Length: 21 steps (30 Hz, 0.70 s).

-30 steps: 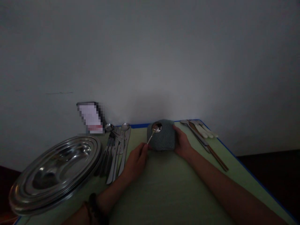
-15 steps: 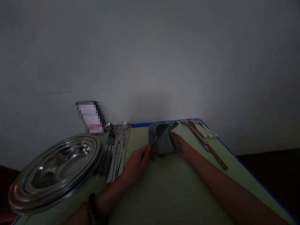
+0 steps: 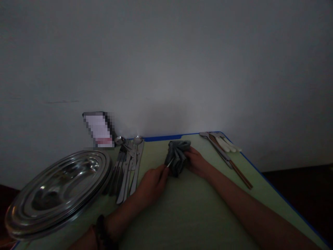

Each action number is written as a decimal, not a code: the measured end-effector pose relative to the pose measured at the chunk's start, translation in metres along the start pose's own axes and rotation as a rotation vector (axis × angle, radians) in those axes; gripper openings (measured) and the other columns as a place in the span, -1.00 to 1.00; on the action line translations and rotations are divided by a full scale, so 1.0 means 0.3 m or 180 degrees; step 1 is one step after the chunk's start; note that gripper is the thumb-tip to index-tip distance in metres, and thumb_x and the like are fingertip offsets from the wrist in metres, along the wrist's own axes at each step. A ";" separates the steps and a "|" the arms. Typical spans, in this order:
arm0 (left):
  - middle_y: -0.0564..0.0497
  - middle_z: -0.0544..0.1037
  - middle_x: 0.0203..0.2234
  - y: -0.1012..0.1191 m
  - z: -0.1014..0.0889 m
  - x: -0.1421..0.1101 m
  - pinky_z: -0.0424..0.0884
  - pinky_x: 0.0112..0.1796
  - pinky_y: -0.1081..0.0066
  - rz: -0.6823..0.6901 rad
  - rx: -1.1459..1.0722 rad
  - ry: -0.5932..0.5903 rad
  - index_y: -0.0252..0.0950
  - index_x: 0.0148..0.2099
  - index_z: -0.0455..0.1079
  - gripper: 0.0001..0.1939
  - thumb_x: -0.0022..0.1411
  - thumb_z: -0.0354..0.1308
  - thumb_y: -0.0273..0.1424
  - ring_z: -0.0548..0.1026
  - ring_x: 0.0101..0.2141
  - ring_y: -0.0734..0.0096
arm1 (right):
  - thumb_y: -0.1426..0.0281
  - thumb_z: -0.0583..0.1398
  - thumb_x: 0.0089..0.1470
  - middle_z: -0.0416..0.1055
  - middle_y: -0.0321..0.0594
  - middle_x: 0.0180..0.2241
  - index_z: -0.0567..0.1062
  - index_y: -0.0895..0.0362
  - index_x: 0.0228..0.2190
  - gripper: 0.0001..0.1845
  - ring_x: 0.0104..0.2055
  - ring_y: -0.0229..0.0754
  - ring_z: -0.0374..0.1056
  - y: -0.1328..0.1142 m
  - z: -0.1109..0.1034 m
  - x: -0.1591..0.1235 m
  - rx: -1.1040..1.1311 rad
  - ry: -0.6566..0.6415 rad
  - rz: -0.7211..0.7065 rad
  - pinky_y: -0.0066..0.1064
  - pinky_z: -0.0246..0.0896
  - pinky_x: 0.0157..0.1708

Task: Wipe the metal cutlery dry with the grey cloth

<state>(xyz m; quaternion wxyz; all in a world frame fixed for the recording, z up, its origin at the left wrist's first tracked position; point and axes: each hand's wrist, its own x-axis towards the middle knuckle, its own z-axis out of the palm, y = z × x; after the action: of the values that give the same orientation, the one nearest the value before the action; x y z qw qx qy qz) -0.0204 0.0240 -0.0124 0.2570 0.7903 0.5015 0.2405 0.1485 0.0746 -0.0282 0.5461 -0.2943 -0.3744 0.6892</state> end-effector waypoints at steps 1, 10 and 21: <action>-0.03 0.52 -0.49 0.000 0.000 -0.001 0.23 -0.44 0.44 -0.0003 0.0040 -0.0023 -0.28 -0.32 0.36 -0.67 0.28 -0.20 -0.29 0.47 -0.46 0.30 | 0.50 0.21 -0.35 0.47 -0.30 -0.37 0.44 0.08 -0.48 -0.77 -0.16 -0.11 0.34 -0.006 0.002 -0.002 -0.0010 0.0096 0.0026 -0.26 0.21 -0.16; 0.00 0.48 -0.53 0.005 -0.002 -0.007 0.20 -0.47 0.46 -0.0048 0.0296 -0.0161 -0.27 -0.30 0.31 -0.69 0.29 -0.24 -0.31 0.44 -0.50 0.36 | 0.42 0.30 -0.33 0.47 -0.29 -0.40 0.45 0.09 -0.40 -0.69 -0.29 -0.19 0.37 -0.004 -0.007 0.001 -0.0134 0.0000 -0.0135 -0.32 0.23 -0.22; 0.03 0.44 -0.55 0.001 -0.002 -0.008 0.20 -0.48 0.46 0.0009 0.0404 -0.0305 -0.28 -0.31 0.25 -0.70 0.30 -0.27 -0.31 0.42 -0.52 0.40 | 0.22 0.24 -0.16 0.48 -0.27 -0.40 0.46 0.11 -0.42 -0.75 -0.20 -0.15 0.35 0.018 -0.013 0.009 -0.0296 0.0034 -0.0114 -0.33 0.21 -0.21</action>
<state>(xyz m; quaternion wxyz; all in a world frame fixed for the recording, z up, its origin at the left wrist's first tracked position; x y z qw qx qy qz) -0.0215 0.0219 -0.0120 0.2297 0.8164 0.5017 0.1705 0.1482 0.0772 -0.0347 0.5460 -0.3162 -0.4084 0.6596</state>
